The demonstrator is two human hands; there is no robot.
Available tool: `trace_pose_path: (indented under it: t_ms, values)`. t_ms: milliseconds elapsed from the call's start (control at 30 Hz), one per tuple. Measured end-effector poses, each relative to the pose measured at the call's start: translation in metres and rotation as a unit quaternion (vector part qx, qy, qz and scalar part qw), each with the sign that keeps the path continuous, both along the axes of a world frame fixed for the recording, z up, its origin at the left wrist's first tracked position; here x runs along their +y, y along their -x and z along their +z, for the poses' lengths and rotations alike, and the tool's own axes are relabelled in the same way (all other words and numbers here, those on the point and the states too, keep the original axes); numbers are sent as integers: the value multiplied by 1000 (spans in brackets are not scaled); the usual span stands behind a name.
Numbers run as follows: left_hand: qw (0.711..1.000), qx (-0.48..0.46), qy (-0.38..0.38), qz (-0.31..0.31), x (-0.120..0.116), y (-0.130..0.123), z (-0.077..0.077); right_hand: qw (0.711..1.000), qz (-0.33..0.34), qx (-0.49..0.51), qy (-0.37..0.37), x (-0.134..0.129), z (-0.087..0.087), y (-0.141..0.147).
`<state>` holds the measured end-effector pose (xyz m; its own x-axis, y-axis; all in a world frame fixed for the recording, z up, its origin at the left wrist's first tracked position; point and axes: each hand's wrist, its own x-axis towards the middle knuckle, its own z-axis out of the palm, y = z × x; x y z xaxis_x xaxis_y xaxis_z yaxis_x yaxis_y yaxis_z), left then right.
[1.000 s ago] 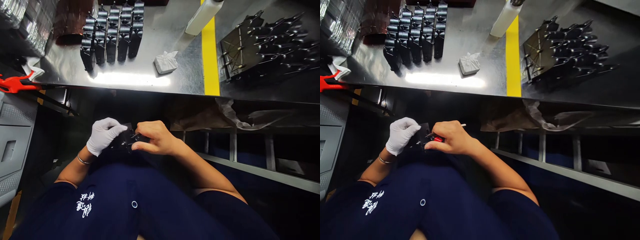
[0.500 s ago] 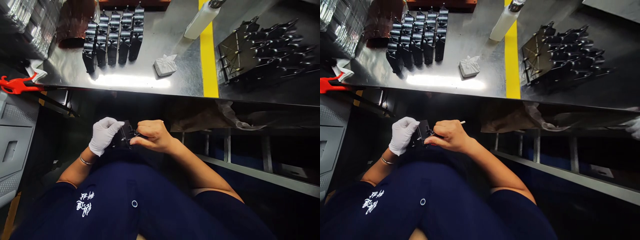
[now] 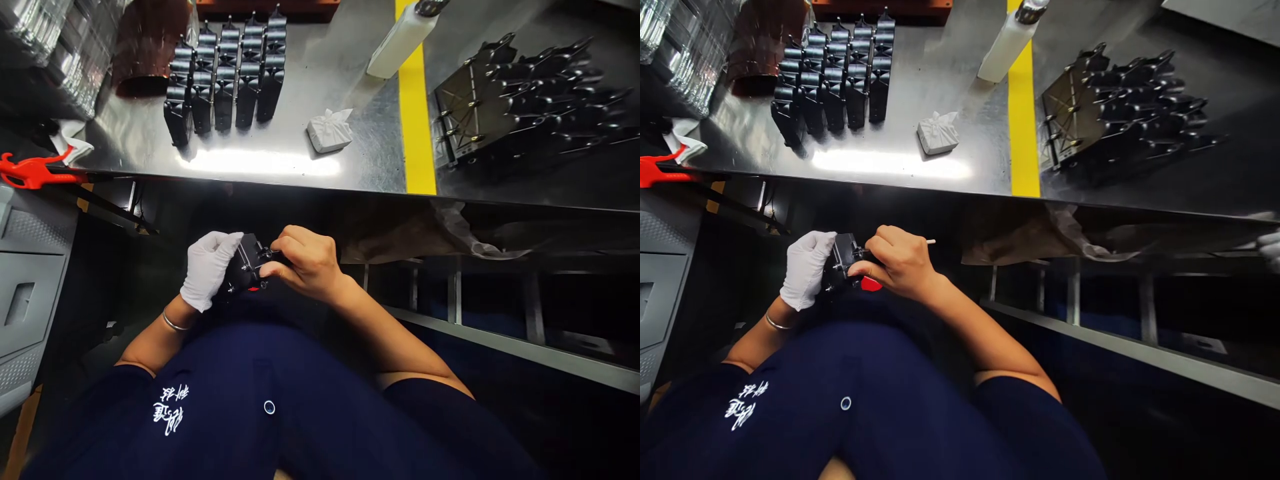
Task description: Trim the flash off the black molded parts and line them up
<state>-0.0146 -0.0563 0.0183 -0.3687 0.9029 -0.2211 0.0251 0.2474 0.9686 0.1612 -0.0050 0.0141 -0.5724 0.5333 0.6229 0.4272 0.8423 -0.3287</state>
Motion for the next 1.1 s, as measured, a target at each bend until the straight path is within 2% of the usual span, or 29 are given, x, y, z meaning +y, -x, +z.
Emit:
trace_pose_path:
  t_ms: [67, 133, 200, 300, 367, 433, 500, 567, 633, 767, 933, 1100]
  values:
    - [1000, -3, 9, 4, 1, -1, 1, 1000, -15, -5, -14, 0, -1, 1]
    - [1000, -4, 15, 6, 2, -1, 2, 1000, -14, -17, 7, 1, -1, 0]
    - [1000, -3, 16, 0, 3, 0, 2, 995, 34, -44, 78, 3, 0, -3]
    - [1000, -7, 20, -12, 5, 2, 1, 962, 160, -77, 205, 6, 2, -10]
    - [999, -13, 27, -16, 9, 3, 1, 955, 168, -40, 239, 6, 2, -12]
    - [998, -22, 42, -29, 12, 4, -1, 973, 91, 25, 212, 6, 0, -10]
    - [996, -34, 64, -56, 14, 5, -2, 989, 0, 59, 133, 5, -3, -6]
    - [993, -41, 82, -77, 14, 5, -3, 996, -57, 46, 48, 5, -8, -2]
    - [992, -37, 90, -82, 13, 5, -3, 996, -89, 20, -5, 4, -12, 1]
    - [993, -5, 87, -82, 12, 4, -3, 992, -122, -17, -28, 3, -15, 1]
    - [992, 6, 84, -92, 12, 3, -3, 990, -131, -36, -35, 4, -13, -1]
    - [993, -26, 94, -60, 11, 2, -5, 991, -132, -24, -27, 2, -13, 0]
